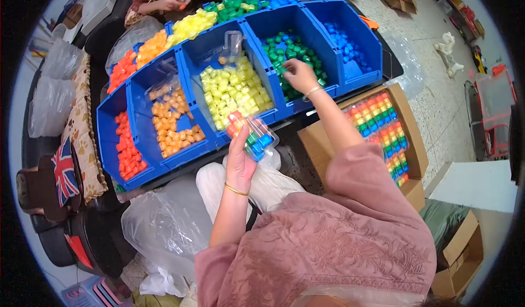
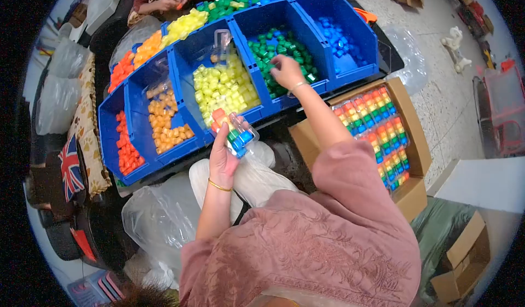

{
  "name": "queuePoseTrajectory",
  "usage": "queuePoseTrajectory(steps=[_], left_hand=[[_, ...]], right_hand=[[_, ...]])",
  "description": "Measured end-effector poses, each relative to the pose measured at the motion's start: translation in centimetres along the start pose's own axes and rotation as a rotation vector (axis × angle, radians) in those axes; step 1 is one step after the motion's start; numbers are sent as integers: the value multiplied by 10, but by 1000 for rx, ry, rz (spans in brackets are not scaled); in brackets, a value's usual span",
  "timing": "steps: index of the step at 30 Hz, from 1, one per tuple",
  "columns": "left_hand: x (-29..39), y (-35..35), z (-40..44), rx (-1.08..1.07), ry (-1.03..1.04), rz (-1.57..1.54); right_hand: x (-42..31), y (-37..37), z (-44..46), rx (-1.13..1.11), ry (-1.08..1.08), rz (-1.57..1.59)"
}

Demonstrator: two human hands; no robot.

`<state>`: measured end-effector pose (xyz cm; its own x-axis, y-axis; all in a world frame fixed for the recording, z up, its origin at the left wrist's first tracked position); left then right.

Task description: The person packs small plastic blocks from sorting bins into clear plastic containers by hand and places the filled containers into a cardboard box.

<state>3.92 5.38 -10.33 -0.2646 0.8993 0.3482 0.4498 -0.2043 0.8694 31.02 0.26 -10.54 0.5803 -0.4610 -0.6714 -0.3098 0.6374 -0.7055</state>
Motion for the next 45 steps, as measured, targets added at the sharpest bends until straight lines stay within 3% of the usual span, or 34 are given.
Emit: queuePoseTrajectory(steps=[2, 4, 8, 10, 14, 16, 17, 20, 22, 24, 26, 28, 34, 39, 43, 45], left_hand=[[4, -1, 1, -3, 19, -3], [4, 0, 1, -10, -2, -2], [8, 14, -4, -76, -24, 56], [13, 10, -4, -65, 11, 39], [32, -1, -14, -8, 71, 25], [37, -12, -18, -24, 54, -28], [39, -15, -21, -29, 33, -16], [48, -18, -26, -5, 104, -33], [55, -22, -29, 7, 128, -35], [60, -28, -34, 23, 139, -51], [68, -34, -35, 20, 152, -68], [74, -35, -37, -18, 182, -52], [71, -35, -40, -10, 175, -78], [80, -44, -47, -2, 190, -89], [88, -46, -53, -34, 197, -98], [92, -52, -53, -43, 200, -117]], right_hand=[[-27, -42, -17, 176, -11, 235], [-85, -65, -42, 55, -56, 449], [-191, -50, -101, -297, -430, 341], [-206, -35, -115, -287, -599, 313], [-221, -18, -115, -242, -639, 275], [-224, -9, -91, -166, -622, 328], [-207, 19, -65, -244, -422, 242], [-191, 86, -17, -188, -432, 152], [-191, 124, -4, -176, -482, -199], [-187, 141, 1, -239, -447, -249], [-180, 146, 3, -299, -415, -303], [-172, 129, 3, -277, -350, -94], [-180, 138, -19, -285, -507, -117], [-174, 154, -12, -262, -483, -324], [-177, 123, -10, -55, -438, -153], [-193, 80, -18, -119, -204, 309]])
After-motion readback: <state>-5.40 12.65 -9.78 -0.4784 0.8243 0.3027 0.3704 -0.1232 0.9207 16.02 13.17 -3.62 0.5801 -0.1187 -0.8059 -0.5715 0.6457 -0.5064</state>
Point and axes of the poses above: each hand's wrist, its own z-axis towards the middle knuckle, its own y-axis out of the palm, x = y × z, the point moved 9 cm from there along z, towards the middle knuckle, and after that the axes turned 4 degrees about -z, right-handed, at the moved point
